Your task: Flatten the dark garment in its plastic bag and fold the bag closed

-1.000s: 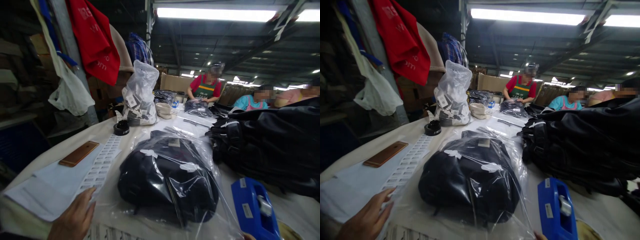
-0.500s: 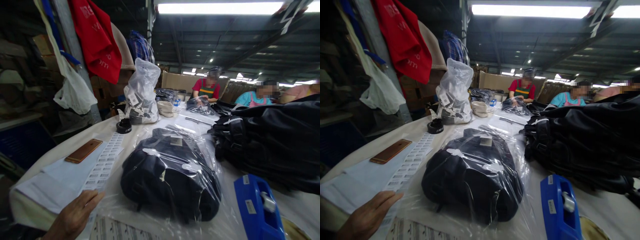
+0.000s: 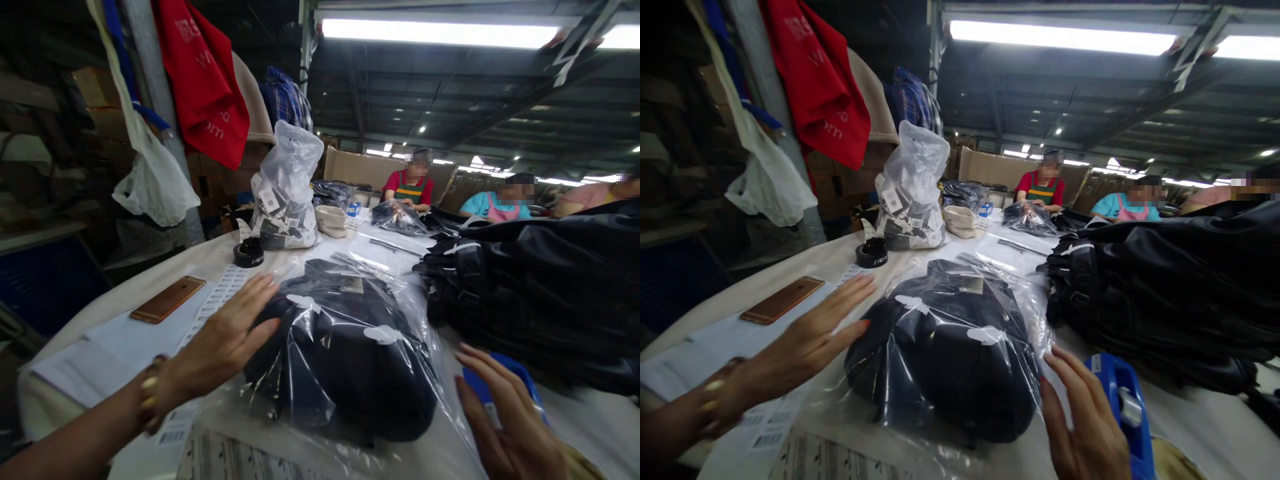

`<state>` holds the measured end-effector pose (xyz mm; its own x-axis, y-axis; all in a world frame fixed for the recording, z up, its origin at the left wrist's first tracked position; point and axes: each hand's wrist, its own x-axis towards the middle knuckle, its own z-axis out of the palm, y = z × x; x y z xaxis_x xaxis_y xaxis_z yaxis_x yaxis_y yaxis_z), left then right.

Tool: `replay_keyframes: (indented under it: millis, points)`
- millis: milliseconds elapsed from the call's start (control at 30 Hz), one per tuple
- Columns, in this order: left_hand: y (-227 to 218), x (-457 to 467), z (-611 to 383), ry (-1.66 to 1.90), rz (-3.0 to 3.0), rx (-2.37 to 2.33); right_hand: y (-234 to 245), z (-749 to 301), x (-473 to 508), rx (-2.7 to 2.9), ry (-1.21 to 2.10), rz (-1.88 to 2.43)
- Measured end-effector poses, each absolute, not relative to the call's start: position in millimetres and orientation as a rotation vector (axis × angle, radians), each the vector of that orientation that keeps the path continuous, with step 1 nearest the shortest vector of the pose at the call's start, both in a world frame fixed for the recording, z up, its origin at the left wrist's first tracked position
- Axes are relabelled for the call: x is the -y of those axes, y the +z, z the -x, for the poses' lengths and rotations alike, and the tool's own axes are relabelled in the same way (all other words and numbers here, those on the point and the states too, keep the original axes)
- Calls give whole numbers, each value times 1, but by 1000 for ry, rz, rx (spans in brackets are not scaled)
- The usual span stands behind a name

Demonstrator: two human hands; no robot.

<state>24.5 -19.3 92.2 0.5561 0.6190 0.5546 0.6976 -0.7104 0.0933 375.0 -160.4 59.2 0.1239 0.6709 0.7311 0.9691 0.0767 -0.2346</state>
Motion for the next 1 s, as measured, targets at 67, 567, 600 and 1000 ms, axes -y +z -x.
replay_keyframes:
  millis: [67, 567, 600, 1000]
  points:
    - [96, 0, -63, -671, 2714, 1134, 71, -359, 116, 1799, -562, 1601]
    - [-12, -9, -77, -470, 2708, 889, -24, -342, 79, 2090, -644, 1853]
    - [-14, -10, -77, -470, 2708, 887, -25, -342, 78, 2089, -649, 1852]
    - [-3, 5, -76, -293, 2811, 730, -14, -358, 80, 2265, -374, 1860]
